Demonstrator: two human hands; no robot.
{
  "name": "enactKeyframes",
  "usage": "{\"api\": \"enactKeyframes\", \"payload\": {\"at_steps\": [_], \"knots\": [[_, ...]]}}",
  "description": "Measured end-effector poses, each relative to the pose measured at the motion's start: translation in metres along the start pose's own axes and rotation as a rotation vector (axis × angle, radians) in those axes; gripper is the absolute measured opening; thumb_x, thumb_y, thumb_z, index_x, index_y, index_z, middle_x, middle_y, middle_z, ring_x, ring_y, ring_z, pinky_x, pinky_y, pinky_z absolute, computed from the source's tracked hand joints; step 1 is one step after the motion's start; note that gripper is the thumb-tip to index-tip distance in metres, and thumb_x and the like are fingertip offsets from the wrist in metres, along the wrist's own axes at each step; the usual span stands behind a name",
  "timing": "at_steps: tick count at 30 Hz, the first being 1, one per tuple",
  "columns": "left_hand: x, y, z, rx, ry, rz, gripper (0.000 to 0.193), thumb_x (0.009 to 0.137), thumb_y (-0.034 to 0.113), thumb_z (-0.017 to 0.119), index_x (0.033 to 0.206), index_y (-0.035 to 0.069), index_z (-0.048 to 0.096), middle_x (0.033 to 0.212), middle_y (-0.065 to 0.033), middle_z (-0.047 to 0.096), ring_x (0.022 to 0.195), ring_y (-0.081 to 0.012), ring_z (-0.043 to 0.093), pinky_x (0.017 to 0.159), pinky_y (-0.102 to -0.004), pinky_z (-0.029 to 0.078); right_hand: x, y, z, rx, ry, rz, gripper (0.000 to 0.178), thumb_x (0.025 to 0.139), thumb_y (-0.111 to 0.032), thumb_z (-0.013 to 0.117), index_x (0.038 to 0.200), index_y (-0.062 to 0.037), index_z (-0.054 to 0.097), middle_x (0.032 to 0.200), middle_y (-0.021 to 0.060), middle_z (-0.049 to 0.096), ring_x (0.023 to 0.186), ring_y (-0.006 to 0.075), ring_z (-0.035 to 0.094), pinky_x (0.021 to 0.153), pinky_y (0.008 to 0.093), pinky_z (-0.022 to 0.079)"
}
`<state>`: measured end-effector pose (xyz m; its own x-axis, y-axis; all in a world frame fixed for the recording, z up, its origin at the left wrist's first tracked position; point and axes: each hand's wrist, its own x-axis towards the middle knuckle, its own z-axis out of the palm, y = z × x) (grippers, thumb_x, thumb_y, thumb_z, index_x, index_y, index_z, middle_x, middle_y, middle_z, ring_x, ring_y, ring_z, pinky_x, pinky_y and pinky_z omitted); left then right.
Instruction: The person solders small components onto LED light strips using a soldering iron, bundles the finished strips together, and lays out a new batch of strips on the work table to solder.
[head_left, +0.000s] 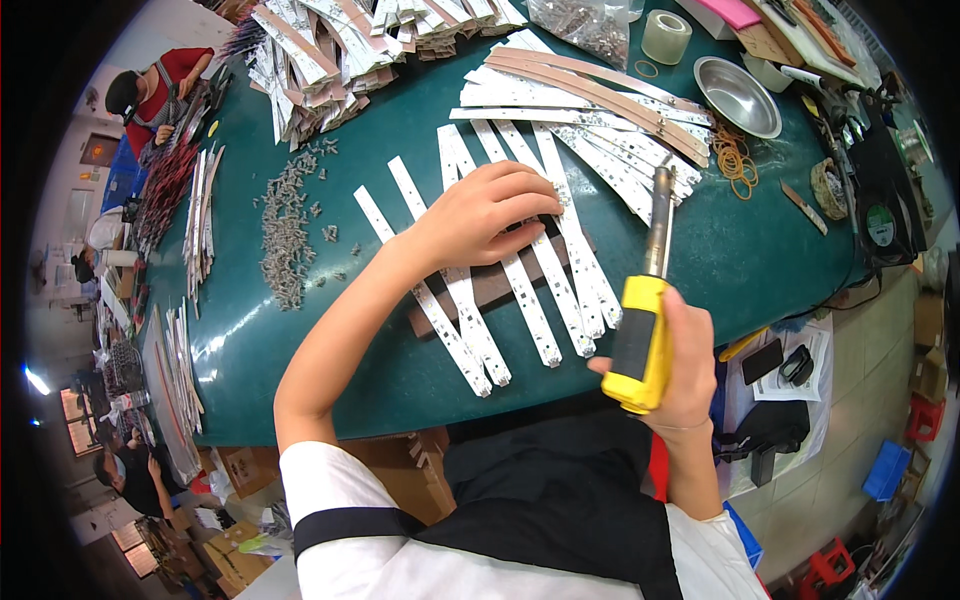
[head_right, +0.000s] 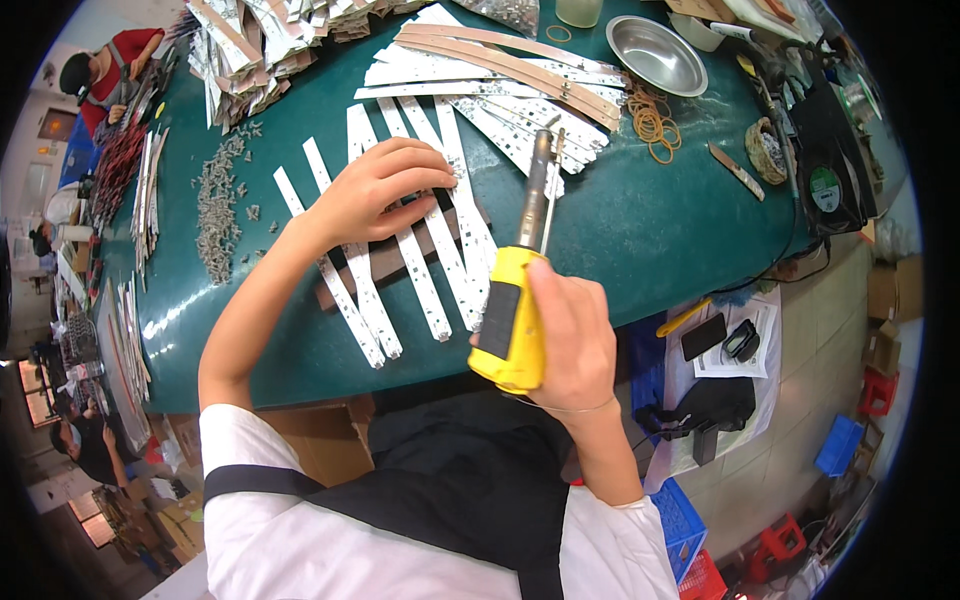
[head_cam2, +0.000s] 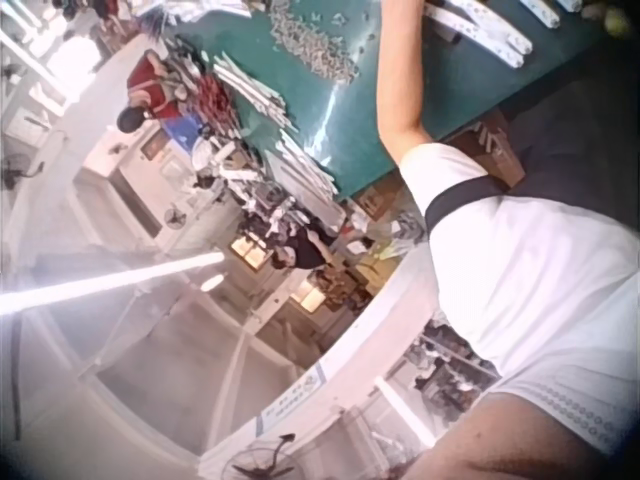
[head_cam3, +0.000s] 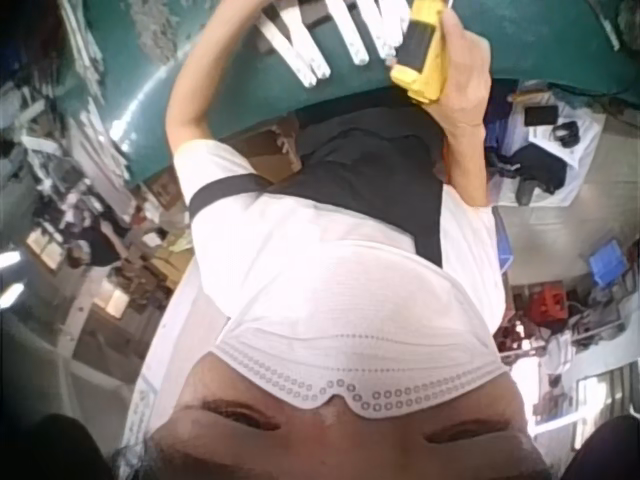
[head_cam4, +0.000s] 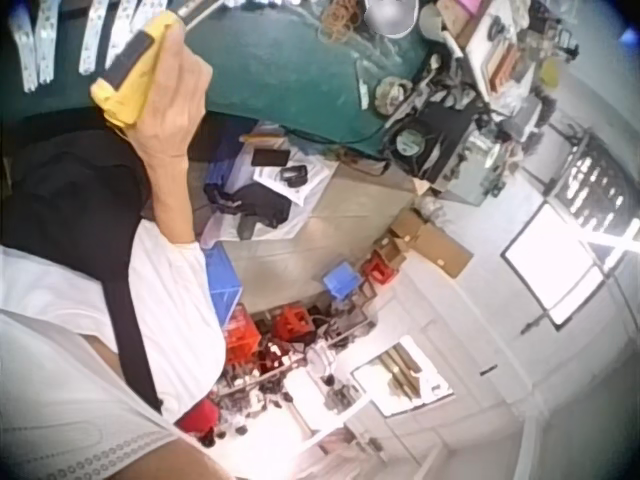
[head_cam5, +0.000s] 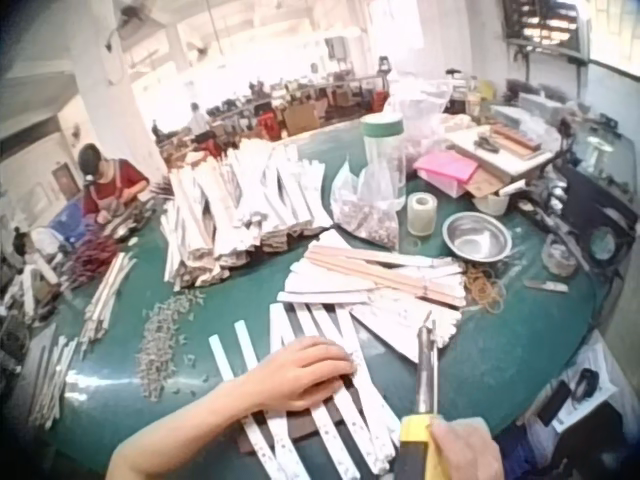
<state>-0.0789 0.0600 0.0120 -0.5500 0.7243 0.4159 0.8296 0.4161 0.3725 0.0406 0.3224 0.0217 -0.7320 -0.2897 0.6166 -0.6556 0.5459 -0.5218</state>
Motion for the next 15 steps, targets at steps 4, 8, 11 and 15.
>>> {"api": "enactKeyframes", "payload": {"at_steps": [4, 8, 11, 15], "knots": [[-0.007, 0.005, 0.000, -0.026, 0.013, -0.056, 0.031, 0.078, 0.003, 0.068, 0.109, 0.006, 0.062, 0.109, -0.0091, 0.061, 0.103, -0.0287, 0.057, 0.088, -0.0381, 0.048, 0.009, -0.007, 0.014, -0.031, -0.071, -0.036, 0.083, 0.061, -0.017, 0.084, 0.131, 0.0061, 0.045, 0.094, 0.0151, 0.060, 0.074, 0.0294, 0.057, 0.065, 0.0365, 0.048], [-0.013, 0.003, -0.003, -0.116, -0.024, -0.102, 0.032, 0.082, 0.007, 0.065, 0.113, 0.007, 0.061, 0.109, -0.0098, 0.059, 0.104, -0.0283, 0.055, 0.092, -0.0380, 0.045, 0.017, -0.011, 0.013, -0.046, -0.109, -0.027, 0.080, 0.064, -0.021, 0.082, 0.130, 0.0085, 0.047, 0.095, 0.0160, 0.059, 0.070, 0.0290, 0.055, 0.063, 0.0370, 0.048], [-0.017, -0.001, -0.003, -0.142, -0.039, -0.086, 0.033, 0.083, 0.008, 0.064, 0.116, 0.008, 0.061, 0.109, -0.0096, 0.058, 0.104, -0.0282, 0.053, 0.092, -0.0381, 0.044, 0.016, -0.015, 0.004, 0.011, -0.064, 0.126, 0.074, 0.069, 0.000, 0.076, 0.134, 0.0042, 0.043, 0.108, 0.0204, 0.060, 0.089, 0.0320, 0.062, 0.078, 0.0364, 0.051], [-0.018, -0.004, -0.002, -0.167, -0.036, -0.055, 0.034, 0.083, 0.008, 0.064, 0.117, 0.011, 0.061, 0.110, -0.0083, 0.056, 0.105, -0.0281, 0.052, 0.091, -0.0381, 0.046, 0.015, -0.010, 0.001, 0.027, -0.093, 0.100, 0.077, 0.067, -0.001, 0.079, 0.135, 0.0028, 0.042, 0.105, 0.0183, 0.060, 0.087, 0.0305, 0.062, 0.077, 0.0352, 0.051]]}}
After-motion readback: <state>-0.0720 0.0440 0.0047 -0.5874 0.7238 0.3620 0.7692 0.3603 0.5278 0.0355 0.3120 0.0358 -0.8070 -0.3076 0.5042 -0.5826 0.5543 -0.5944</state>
